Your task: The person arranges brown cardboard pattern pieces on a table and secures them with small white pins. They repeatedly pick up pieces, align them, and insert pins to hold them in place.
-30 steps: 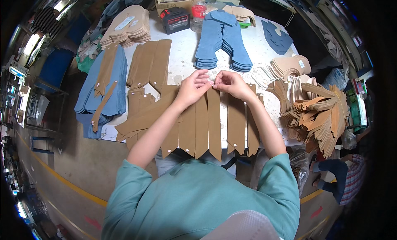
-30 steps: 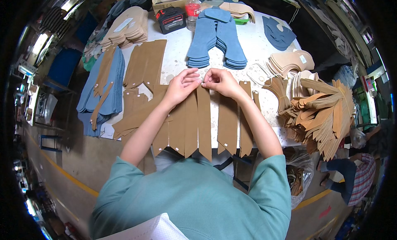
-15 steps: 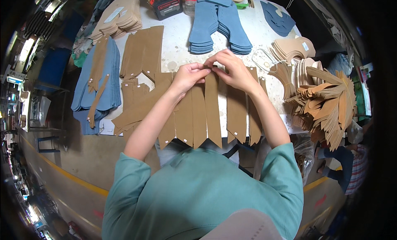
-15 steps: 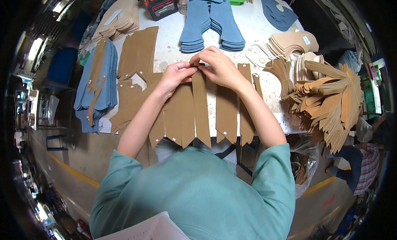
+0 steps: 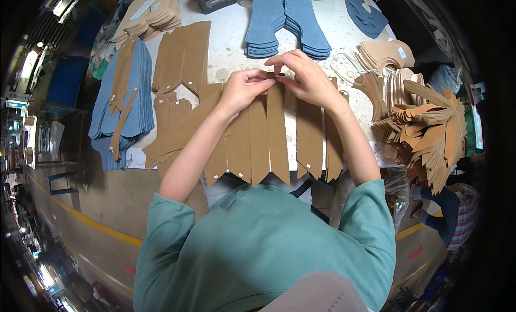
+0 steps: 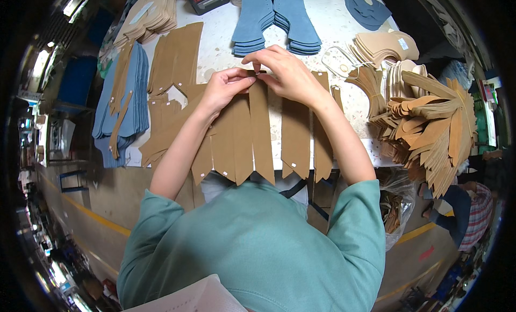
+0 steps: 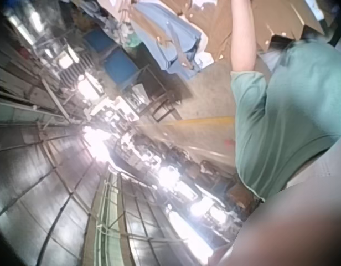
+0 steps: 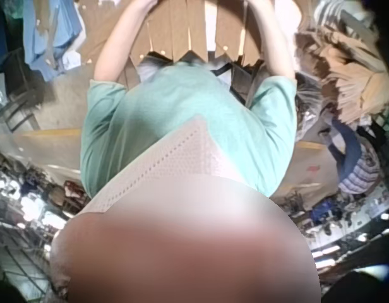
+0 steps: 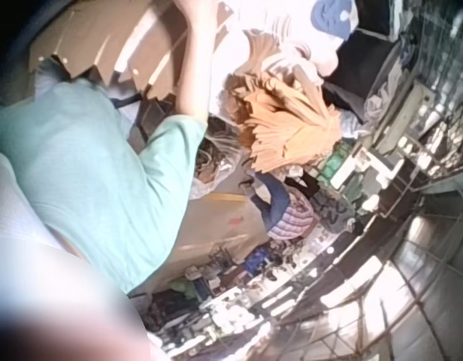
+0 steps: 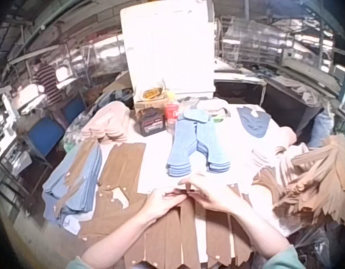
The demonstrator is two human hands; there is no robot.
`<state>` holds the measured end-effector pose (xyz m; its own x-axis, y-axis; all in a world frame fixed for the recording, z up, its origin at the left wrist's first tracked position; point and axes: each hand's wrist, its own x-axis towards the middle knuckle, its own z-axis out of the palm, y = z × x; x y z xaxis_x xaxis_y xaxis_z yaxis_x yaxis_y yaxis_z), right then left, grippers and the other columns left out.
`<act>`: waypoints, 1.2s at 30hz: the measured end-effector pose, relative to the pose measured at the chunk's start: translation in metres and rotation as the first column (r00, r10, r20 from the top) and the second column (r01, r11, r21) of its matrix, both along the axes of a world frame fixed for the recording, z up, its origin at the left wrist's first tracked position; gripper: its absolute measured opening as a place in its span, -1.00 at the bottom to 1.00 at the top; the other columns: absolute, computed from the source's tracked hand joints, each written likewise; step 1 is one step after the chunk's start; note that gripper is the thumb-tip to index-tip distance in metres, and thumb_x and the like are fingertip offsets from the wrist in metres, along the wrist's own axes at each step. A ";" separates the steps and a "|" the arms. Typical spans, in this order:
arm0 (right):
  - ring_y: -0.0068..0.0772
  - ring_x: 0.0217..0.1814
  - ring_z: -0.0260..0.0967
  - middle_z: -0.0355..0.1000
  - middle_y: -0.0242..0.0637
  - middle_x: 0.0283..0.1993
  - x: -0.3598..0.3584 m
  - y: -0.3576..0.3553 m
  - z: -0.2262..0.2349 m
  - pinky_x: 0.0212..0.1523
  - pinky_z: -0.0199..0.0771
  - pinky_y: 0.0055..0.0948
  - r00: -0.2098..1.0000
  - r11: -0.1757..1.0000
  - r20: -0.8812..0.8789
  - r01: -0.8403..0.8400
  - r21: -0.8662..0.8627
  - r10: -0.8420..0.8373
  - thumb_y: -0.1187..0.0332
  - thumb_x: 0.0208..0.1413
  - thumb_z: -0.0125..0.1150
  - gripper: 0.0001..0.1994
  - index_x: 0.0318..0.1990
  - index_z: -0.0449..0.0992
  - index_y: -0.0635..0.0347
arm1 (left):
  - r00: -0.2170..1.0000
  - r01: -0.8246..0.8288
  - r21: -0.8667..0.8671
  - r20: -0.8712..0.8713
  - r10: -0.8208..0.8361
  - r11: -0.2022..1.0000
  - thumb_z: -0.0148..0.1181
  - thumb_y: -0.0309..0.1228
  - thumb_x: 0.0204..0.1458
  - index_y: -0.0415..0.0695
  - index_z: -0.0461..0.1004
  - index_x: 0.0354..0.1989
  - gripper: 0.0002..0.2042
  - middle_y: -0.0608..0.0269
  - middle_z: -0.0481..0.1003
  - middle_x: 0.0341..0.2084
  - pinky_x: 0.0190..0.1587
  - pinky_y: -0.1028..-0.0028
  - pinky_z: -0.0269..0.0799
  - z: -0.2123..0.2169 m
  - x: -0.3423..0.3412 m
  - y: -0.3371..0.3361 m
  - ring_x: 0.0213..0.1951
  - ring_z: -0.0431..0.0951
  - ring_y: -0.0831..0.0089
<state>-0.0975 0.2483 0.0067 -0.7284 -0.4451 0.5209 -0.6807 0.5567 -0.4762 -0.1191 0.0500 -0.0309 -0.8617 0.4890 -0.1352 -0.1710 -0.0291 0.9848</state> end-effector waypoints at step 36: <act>-0.24 -0.08 0.42 0.51 -0.41 -0.31 0.006 0.008 -0.004 -0.13 0.46 -0.23 0.994 0.989 0.002 -0.105 -0.106 0.106 0.52 -0.11 0.31 -0.61 -0.06 0.48 0.00 | 0.997 0.070 -0.074 0.027 -0.068 0.995 0.25 -0.49 0.11 -0.23 0.58 -0.14 -0.83 0.42 0.56 -0.35 -0.26 0.67 0.38 0.006 -0.006 -0.012 -0.34 0.48 0.72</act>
<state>-0.0914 0.2560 0.0025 -0.6846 -0.4623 0.5636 -0.7289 0.4284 -0.5340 -0.1254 0.0380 -0.0244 -0.8222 0.5350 -0.1944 -0.1945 0.0569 0.9793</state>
